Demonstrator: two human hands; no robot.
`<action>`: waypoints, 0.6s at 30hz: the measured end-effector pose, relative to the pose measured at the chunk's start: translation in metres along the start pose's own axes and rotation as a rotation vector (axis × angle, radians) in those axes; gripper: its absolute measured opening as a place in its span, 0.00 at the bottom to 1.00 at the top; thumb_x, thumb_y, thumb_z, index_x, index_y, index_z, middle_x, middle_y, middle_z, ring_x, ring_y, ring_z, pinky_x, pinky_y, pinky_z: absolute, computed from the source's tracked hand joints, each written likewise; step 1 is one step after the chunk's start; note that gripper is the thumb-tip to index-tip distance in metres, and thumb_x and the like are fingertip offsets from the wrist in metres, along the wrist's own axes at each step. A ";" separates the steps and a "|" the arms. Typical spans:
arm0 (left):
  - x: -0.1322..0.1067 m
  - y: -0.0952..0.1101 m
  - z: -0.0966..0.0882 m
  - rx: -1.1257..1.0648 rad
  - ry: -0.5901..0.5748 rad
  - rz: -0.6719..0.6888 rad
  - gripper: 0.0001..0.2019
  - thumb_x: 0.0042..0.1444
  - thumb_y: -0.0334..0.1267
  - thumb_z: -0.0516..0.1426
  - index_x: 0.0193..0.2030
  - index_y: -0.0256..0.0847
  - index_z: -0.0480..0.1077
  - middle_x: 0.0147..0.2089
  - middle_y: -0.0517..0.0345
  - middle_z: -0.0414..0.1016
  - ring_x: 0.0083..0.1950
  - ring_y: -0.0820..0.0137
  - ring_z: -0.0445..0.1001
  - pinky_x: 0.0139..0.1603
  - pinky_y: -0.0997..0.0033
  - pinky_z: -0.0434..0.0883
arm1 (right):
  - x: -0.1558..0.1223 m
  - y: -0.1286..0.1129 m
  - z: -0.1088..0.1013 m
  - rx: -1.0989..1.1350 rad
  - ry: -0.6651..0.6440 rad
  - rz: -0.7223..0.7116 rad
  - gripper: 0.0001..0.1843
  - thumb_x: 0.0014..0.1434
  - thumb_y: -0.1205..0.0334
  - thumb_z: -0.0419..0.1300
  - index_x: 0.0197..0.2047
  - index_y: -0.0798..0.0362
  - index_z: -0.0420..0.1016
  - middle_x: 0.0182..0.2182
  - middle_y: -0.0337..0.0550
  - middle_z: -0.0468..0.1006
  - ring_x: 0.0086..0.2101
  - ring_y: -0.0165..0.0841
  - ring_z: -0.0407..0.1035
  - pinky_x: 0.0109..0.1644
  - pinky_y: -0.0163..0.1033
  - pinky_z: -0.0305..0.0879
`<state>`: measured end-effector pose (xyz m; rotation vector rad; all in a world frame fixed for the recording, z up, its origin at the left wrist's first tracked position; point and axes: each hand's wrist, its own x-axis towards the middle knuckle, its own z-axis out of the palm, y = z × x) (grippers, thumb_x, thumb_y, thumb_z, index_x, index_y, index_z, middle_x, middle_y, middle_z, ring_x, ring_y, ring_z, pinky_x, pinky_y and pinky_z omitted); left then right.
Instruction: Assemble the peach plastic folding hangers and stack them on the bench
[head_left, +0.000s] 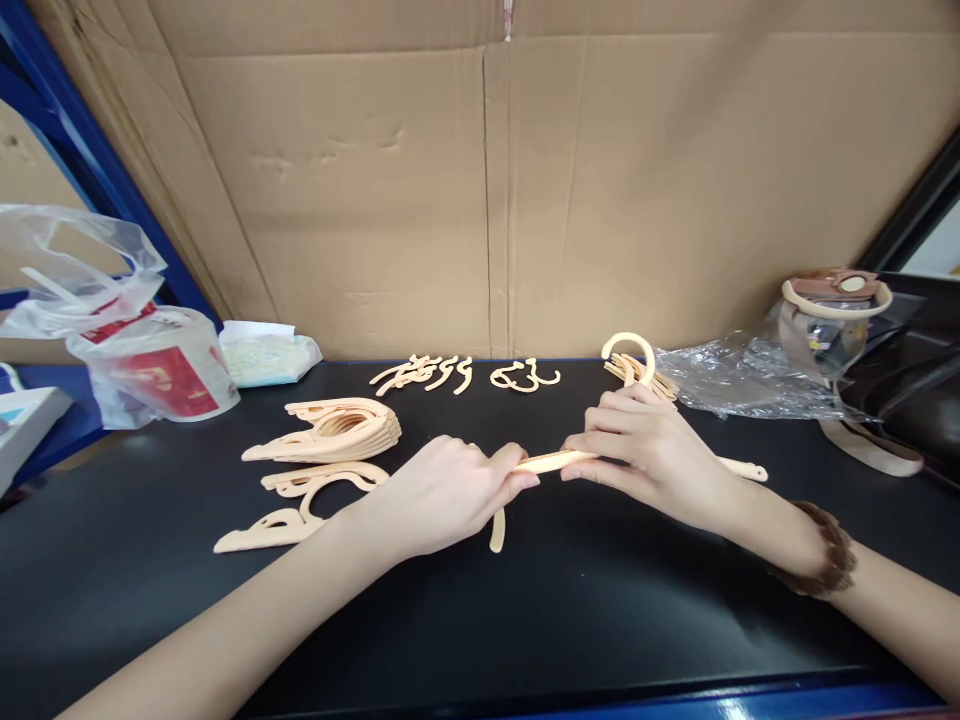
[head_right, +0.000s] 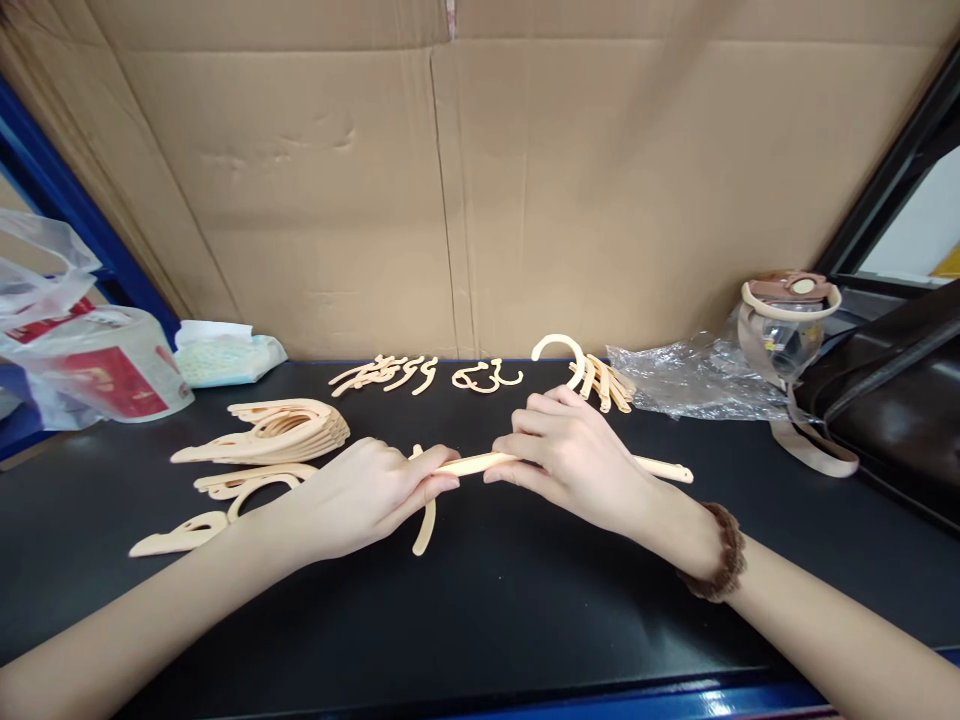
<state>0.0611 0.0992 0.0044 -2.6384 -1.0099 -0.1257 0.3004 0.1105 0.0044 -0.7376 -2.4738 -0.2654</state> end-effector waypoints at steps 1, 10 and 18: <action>0.000 0.000 0.000 0.016 0.007 0.004 0.22 0.69 0.45 0.34 0.43 0.40 0.66 0.17 0.64 0.64 0.16 0.67 0.66 0.19 0.70 0.47 | 0.000 0.000 0.000 0.016 -0.015 0.016 0.16 0.66 0.52 0.53 0.36 0.52 0.76 0.25 0.37 0.69 0.29 0.30 0.57 0.38 0.39 0.50; -0.001 0.001 -0.002 0.017 0.060 -0.026 0.19 0.69 0.44 0.38 0.52 0.39 0.64 0.18 0.63 0.69 0.18 0.67 0.70 0.20 0.72 0.51 | 0.001 -0.001 0.000 0.104 -0.059 0.094 0.15 0.65 0.52 0.54 0.34 0.52 0.76 0.24 0.35 0.68 0.29 0.29 0.57 0.37 0.39 0.49; 0.000 -0.003 -0.003 -0.054 0.074 -0.074 0.19 0.68 0.45 0.42 0.60 0.39 0.58 0.24 0.61 0.74 0.23 0.69 0.73 0.23 0.75 0.56 | 0.003 -0.001 0.002 0.117 -0.067 0.131 0.15 0.64 0.53 0.55 0.32 0.53 0.75 0.23 0.35 0.68 0.28 0.29 0.58 0.37 0.39 0.50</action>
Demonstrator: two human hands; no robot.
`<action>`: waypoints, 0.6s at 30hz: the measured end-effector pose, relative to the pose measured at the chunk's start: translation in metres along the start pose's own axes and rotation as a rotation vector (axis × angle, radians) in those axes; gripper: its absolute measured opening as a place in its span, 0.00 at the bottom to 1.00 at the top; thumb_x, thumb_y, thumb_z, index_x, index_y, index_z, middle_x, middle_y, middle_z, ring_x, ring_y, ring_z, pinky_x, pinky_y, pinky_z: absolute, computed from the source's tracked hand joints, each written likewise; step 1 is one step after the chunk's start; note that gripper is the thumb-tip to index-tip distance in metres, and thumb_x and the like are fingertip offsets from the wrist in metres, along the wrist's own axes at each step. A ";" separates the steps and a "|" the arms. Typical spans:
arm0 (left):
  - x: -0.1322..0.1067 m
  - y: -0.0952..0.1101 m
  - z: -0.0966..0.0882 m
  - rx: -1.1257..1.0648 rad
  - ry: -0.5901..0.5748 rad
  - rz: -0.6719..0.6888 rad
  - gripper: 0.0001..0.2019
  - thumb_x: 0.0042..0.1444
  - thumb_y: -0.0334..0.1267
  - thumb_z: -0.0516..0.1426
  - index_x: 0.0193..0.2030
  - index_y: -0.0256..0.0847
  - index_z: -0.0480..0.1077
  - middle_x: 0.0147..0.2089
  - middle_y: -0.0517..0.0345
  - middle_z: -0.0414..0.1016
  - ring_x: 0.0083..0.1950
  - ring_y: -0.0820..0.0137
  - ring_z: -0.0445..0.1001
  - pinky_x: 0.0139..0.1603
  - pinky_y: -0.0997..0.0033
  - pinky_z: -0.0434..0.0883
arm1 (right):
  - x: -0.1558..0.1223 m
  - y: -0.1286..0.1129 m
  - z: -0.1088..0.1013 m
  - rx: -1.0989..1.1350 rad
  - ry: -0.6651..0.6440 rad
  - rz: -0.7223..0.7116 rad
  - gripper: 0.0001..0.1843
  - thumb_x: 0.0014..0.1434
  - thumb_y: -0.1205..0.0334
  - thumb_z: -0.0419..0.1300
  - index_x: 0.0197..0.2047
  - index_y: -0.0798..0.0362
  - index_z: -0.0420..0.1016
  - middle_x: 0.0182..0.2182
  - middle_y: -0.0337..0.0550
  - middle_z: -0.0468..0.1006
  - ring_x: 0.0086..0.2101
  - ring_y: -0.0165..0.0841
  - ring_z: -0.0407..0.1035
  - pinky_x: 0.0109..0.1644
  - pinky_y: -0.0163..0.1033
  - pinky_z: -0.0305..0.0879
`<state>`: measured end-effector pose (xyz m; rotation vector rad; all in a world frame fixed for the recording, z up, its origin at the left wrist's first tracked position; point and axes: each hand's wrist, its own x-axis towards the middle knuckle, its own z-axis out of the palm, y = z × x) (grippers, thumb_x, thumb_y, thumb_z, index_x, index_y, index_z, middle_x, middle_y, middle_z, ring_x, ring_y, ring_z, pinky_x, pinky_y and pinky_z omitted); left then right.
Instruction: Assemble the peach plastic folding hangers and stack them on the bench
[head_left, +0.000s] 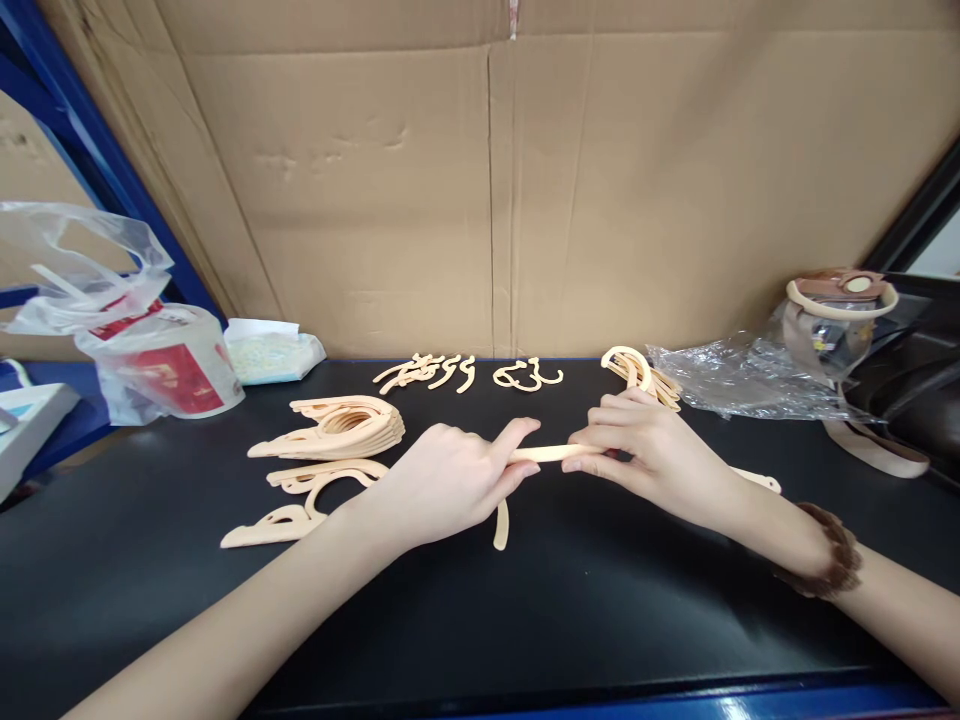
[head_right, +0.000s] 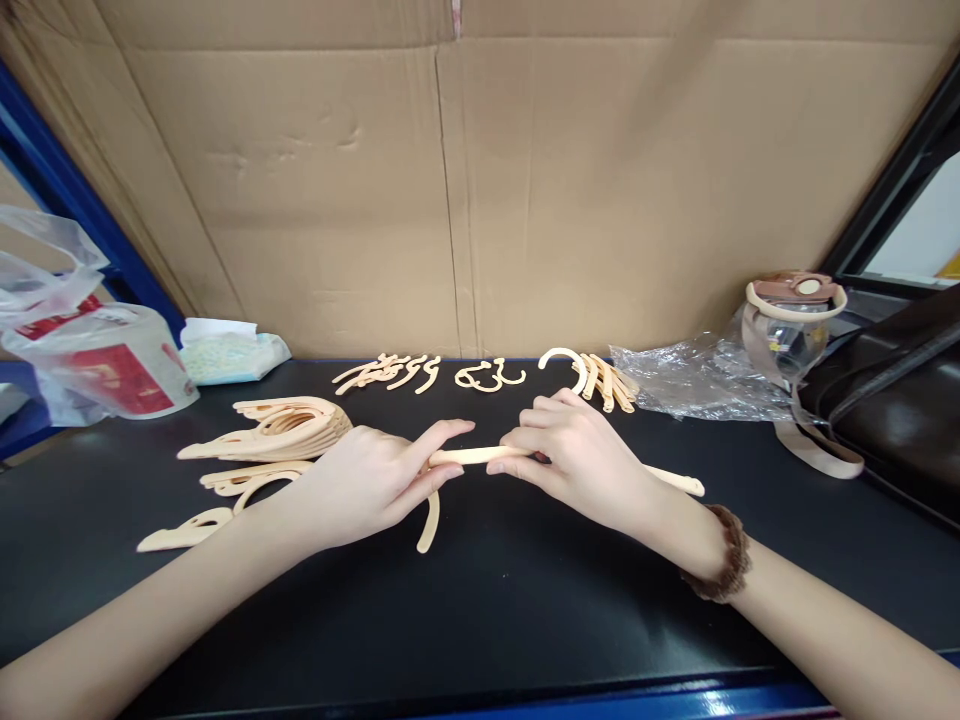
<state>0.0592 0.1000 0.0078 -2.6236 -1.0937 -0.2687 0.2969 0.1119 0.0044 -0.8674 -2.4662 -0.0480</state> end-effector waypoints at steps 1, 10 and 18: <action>0.000 -0.001 -0.001 -0.031 0.011 -0.008 0.18 0.68 0.44 0.44 0.60 0.39 0.58 0.25 0.61 0.74 0.24 0.69 0.73 0.23 0.75 0.57 | 0.000 0.000 0.000 0.000 0.004 0.007 0.15 0.65 0.53 0.55 0.32 0.53 0.75 0.23 0.35 0.68 0.28 0.29 0.58 0.37 0.39 0.50; 0.005 -0.016 -0.008 -0.170 0.205 0.090 0.05 0.63 0.32 0.52 0.40 0.40 0.69 0.47 0.54 0.71 0.54 0.63 0.65 0.54 0.60 0.64 | 0.002 0.008 0.001 -0.051 0.021 0.001 0.13 0.64 0.54 0.56 0.35 0.52 0.76 0.24 0.37 0.70 0.29 0.31 0.59 0.37 0.39 0.52; 0.004 -0.015 -0.003 -0.468 0.228 0.033 0.18 0.60 0.22 0.45 0.43 0.44 0.72 0.64 0.55 0.58 0.61 0.66 0.63 0.57 0.61 0.66 | -0.002 0.010 0.004 -0.130 0.106 -0.013 0.18 0.60 0.57 0.61 0.51 0.54 0.67 0.35 0.43 0.74 0.36 0.35 0.67 0.44 0.43 0.62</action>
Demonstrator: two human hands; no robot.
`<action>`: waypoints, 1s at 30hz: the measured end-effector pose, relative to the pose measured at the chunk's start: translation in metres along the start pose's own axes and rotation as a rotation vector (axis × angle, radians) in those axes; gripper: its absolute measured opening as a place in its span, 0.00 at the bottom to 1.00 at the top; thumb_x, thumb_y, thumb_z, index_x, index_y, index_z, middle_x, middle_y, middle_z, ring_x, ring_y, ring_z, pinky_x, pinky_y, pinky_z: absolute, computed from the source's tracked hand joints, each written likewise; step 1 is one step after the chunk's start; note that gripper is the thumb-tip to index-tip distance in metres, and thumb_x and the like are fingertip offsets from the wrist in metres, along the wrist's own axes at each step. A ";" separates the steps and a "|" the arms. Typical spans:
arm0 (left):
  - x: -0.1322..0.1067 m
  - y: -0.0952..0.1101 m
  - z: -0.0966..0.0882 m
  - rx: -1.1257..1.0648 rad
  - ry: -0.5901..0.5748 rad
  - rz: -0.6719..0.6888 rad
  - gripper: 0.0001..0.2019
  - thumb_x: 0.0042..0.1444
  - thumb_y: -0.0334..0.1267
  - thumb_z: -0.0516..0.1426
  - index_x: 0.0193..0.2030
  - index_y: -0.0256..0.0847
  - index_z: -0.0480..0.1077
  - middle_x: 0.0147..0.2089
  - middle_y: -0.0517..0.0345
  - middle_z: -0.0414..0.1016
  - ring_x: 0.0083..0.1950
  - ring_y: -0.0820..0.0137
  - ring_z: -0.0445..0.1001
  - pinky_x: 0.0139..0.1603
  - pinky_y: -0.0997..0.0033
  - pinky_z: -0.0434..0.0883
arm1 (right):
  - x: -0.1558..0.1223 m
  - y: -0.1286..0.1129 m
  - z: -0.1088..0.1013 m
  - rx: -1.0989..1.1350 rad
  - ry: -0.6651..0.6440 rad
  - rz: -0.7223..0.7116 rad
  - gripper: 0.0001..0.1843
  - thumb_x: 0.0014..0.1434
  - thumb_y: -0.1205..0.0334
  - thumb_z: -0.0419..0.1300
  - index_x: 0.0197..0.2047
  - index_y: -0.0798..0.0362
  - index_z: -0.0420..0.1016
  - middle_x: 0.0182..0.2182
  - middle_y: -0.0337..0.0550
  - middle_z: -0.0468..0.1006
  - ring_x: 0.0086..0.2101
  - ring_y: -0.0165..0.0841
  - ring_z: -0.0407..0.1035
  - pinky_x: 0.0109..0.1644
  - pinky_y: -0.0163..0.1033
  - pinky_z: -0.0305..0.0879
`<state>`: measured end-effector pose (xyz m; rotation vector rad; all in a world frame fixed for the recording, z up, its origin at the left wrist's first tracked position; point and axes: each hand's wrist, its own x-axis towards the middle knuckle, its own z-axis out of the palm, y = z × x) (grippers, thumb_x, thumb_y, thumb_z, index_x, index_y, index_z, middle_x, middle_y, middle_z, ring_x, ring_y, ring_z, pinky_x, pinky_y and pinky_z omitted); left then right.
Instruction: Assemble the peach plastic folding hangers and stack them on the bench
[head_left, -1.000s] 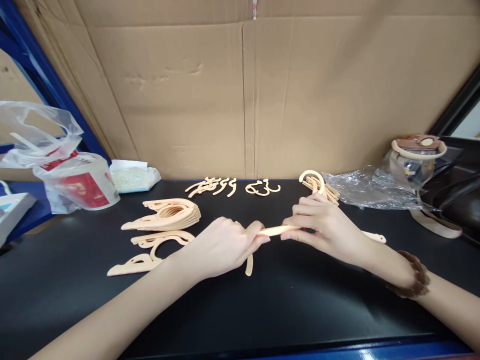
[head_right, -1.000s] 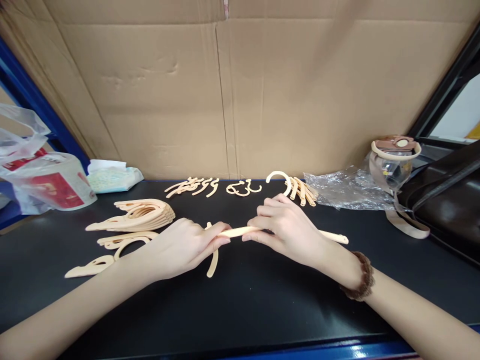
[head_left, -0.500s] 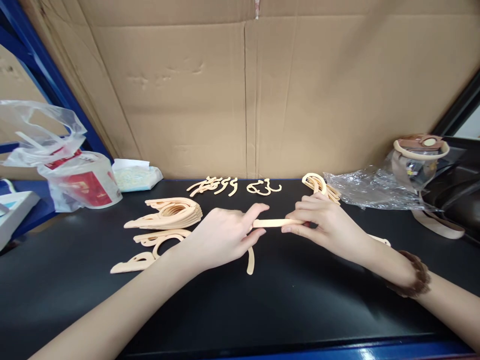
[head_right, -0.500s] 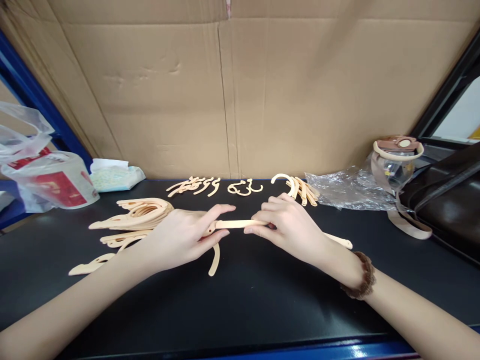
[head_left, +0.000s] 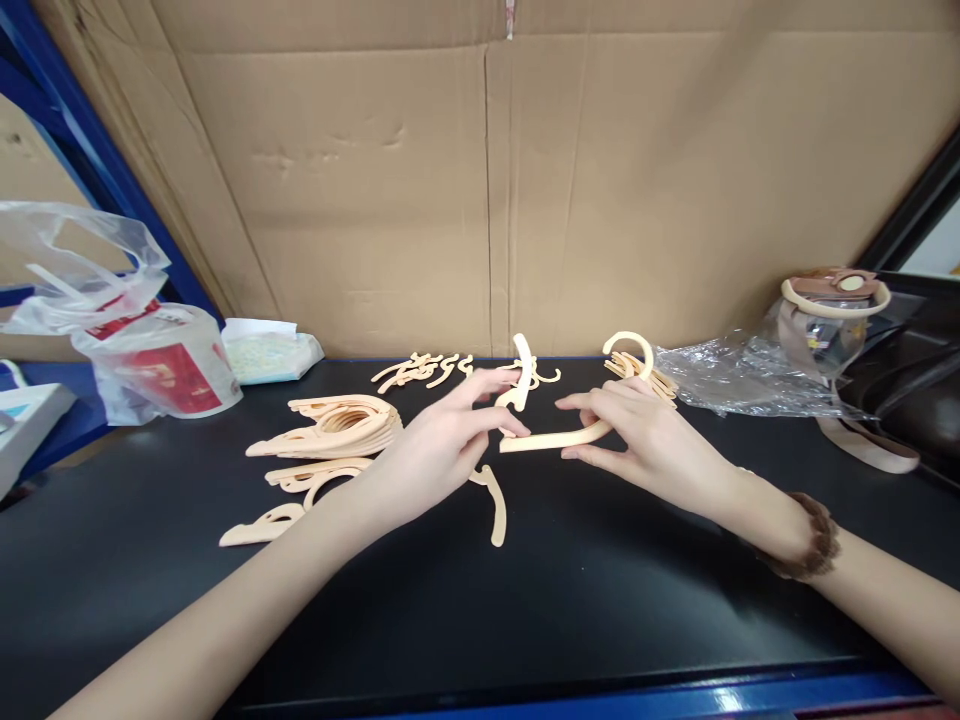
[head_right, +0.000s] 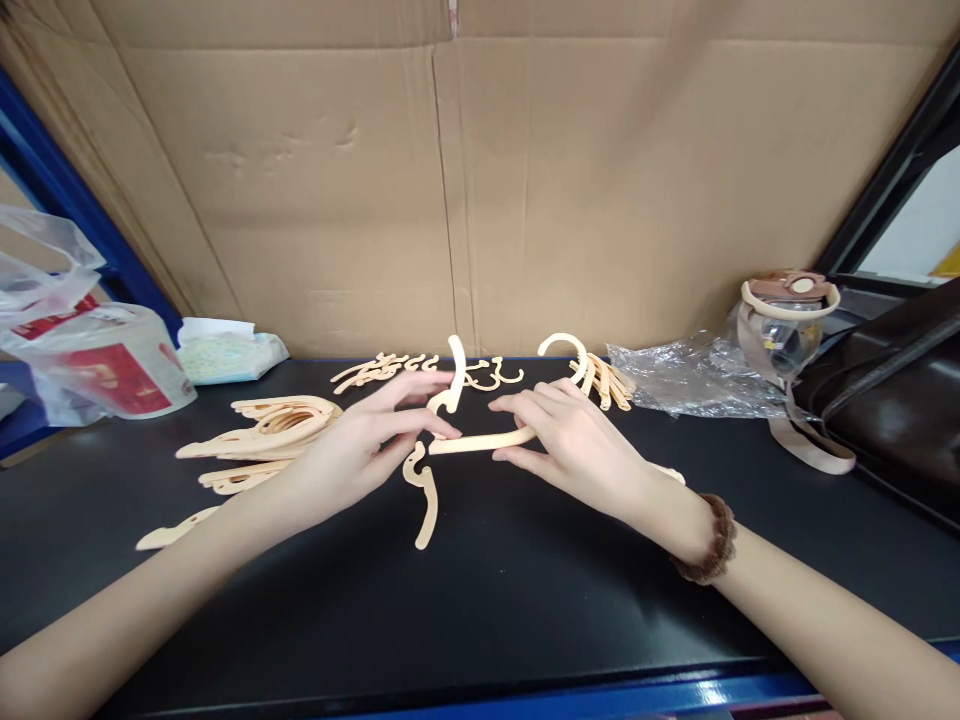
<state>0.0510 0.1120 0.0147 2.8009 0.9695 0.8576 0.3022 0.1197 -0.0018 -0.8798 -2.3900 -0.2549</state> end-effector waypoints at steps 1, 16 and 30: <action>0.000 0.002 0.002 -0.055 -0.024 -0.035 0.18 0.61 0.23 0.44 0.46 0.44 0.70 0.63 0.55 0.60 0.56 0.69 0.67 0.52 0.66 0.69 | 0.000 -0.001 0.000 -0.008 0.011 0.002 0.19 0.60 0.57 0.61 0.53 0.54 0.65 0.37 0.44 0.74 0.37 0.36 0.68 0.44 0.43 0.63; -0.004 0.008 0.003 0.164 -0.113 0.056 0.21 0.61 0.23 0.46 0.60 0.42 0.58 0.56 0.53 0.69 0.56 0.68 0.69 0.53 0.67 0.70 | 0.002 -0.006 -0.005 -0.359 0.165 -0.022 0.18 0.62 0.60 0.57 0.55 0.53 0.66 0.50 0.53 0.68 0.45 0.44 0.64 0.46 0.51 0.62; 0.001 -0.007 -0.002 0.247 0.139 0.059 0.20 0.57 0.19 0.49 0.45 0.46 0.71 0.60 0.57 0.62 0.61 0.63 0.60 0.60 0.56 0.62 | 0.000 0.000 0.000 -0.089 -0.013 0.020 0.04 0.65 0.64 0.54 0.40 0.53 0.69 0.33 0.41 0.75 0.32 0.33 0.69 0.39 0.39 0.60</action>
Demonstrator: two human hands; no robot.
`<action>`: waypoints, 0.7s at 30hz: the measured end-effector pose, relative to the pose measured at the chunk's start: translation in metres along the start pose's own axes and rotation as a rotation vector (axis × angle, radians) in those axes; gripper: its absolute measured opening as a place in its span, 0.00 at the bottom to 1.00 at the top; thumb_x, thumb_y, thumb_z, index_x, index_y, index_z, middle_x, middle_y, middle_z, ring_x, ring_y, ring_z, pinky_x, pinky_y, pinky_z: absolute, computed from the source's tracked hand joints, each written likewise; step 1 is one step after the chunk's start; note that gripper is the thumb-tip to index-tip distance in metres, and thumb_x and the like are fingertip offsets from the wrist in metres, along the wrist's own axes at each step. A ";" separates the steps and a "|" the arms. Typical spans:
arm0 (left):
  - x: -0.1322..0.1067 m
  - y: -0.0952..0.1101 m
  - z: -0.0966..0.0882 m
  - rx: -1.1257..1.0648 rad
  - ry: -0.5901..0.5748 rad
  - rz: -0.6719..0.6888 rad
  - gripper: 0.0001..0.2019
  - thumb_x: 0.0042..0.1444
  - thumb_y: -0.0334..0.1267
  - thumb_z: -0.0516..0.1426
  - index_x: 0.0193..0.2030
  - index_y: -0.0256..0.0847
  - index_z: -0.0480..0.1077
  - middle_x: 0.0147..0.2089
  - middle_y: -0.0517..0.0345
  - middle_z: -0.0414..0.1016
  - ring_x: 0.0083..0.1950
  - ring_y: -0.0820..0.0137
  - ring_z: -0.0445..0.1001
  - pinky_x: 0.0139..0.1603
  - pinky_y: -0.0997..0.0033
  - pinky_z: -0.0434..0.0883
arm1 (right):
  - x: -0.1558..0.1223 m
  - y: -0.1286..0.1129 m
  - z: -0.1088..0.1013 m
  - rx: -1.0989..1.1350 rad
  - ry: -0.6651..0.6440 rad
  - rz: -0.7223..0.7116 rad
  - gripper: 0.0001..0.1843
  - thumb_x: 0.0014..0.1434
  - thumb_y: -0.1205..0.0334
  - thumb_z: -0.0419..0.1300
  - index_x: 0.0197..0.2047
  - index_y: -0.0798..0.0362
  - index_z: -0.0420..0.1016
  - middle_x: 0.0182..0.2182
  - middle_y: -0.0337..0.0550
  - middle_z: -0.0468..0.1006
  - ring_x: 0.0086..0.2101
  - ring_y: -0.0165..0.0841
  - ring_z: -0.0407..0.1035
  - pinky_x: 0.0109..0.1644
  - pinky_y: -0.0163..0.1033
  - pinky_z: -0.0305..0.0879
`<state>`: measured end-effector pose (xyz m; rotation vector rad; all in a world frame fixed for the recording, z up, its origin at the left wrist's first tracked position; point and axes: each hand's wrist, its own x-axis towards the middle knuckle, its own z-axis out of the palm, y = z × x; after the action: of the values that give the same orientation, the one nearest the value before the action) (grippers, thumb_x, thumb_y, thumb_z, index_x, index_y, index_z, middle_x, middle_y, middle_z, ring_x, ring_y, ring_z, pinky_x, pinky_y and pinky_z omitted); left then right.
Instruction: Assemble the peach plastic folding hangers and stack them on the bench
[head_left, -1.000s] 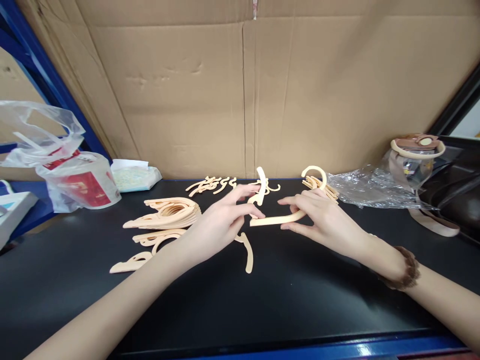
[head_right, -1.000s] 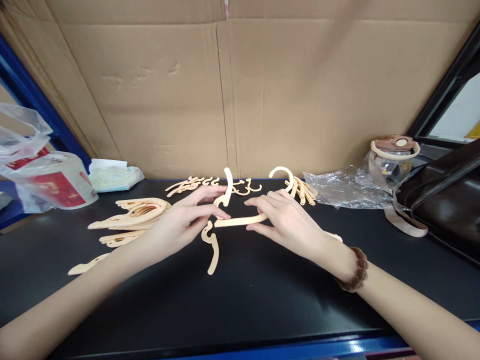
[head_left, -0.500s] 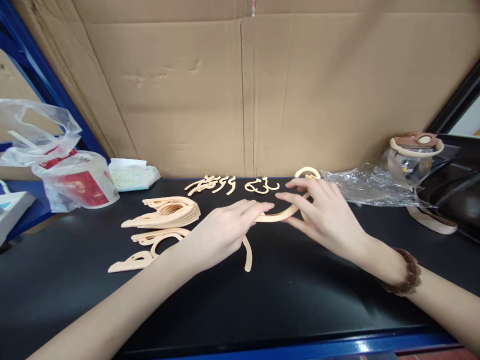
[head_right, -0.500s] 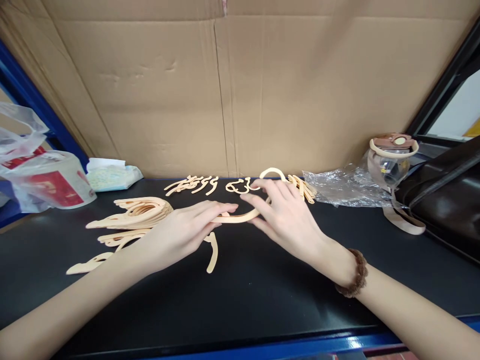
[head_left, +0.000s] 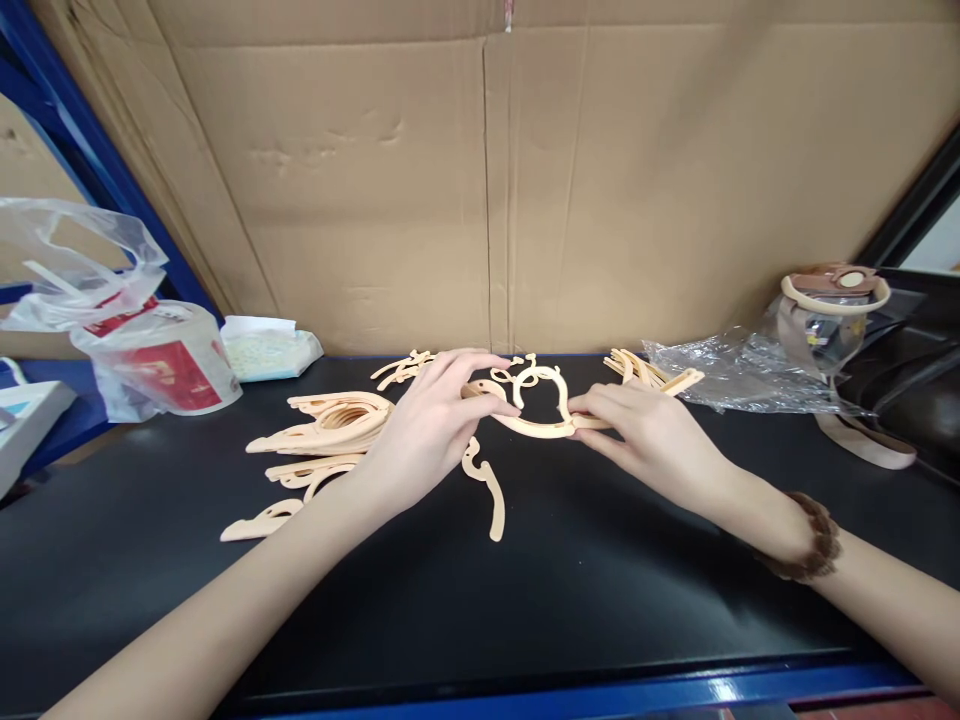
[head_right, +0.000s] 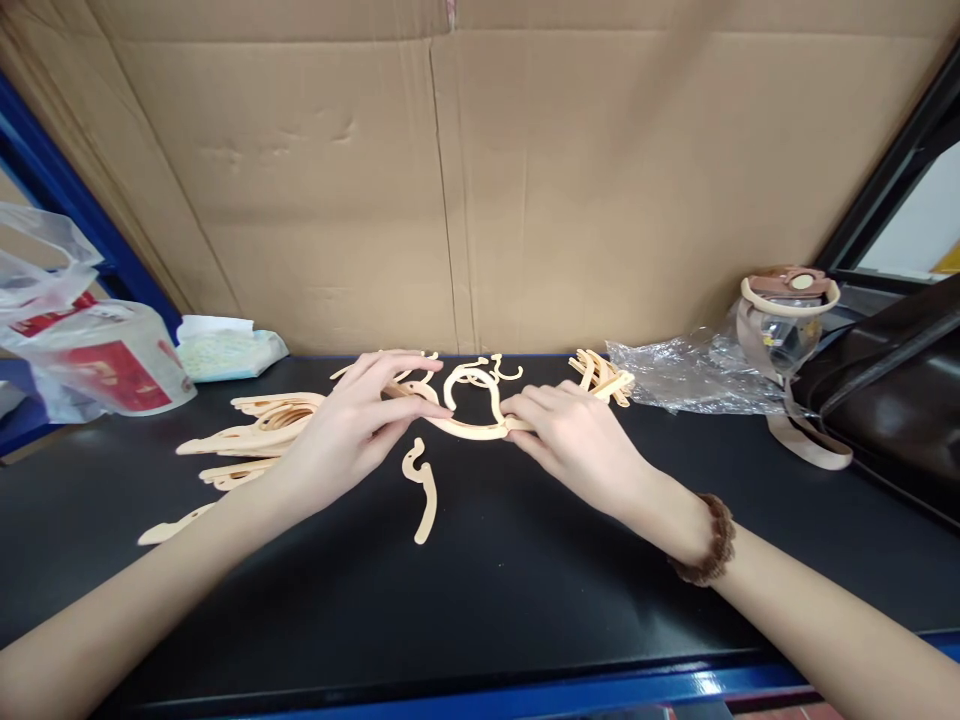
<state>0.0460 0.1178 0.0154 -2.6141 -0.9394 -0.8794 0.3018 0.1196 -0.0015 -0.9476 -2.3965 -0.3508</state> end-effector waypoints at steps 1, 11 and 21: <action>0.000 0.002 0.000 -0.028 0.049 -0.034 0.20 0.58 0.19 0.49 0.49 0.47 0.70 0.61 0.56 0.62 0.62 0.64 0.60 0.60 0.56 0.62 | 0.000 -0.002 0.000 0.022 -0.025 -0.001 0.05 0.65 0.64 0.53 0.41 0.53 0.69 0.32 0.40 0.75 0.31 0.32 0.68 0.36 0.38 0.60; 0.001 0.014 0.011 -0.646 0.164 -0.615 0.14 0.58 0.32 0.51 0.52 0.41 0.62 0.54 0.53 0.68 0.48 0.67 0.71 0.48 0.65 0.72 | -0.005 -0.013 0.001 0.162 0.003 0.009 0.06 0.66 0.61 0.53 0.44 0.53 0.67 0.34 0.39 0.77 0.31 0.29 0.72 0.30 0.32 0.60; 0.002 0.032 0.010 -0.979 -0.179 -0.580 0.17 0.57 0.40 0.58 0.53 0.43 0.66 0.53 0.55 0.71 0.54 0.65 0.69 0.55 0.65 0.69 | -0.008 -0.027 0.004 0.142 0.037 -0.089 0.08 0.67 0.59 0.52 0.40 0.54 0.68 0.30 0.36 0.75 0.27 0.26 0.69 0.27 0.32 0.57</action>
<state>0.0722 0.0984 0.0087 -3.2815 -1.7074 -1.5816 0.2868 0.0973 -0.0107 -0.7670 -2.3991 -0.2249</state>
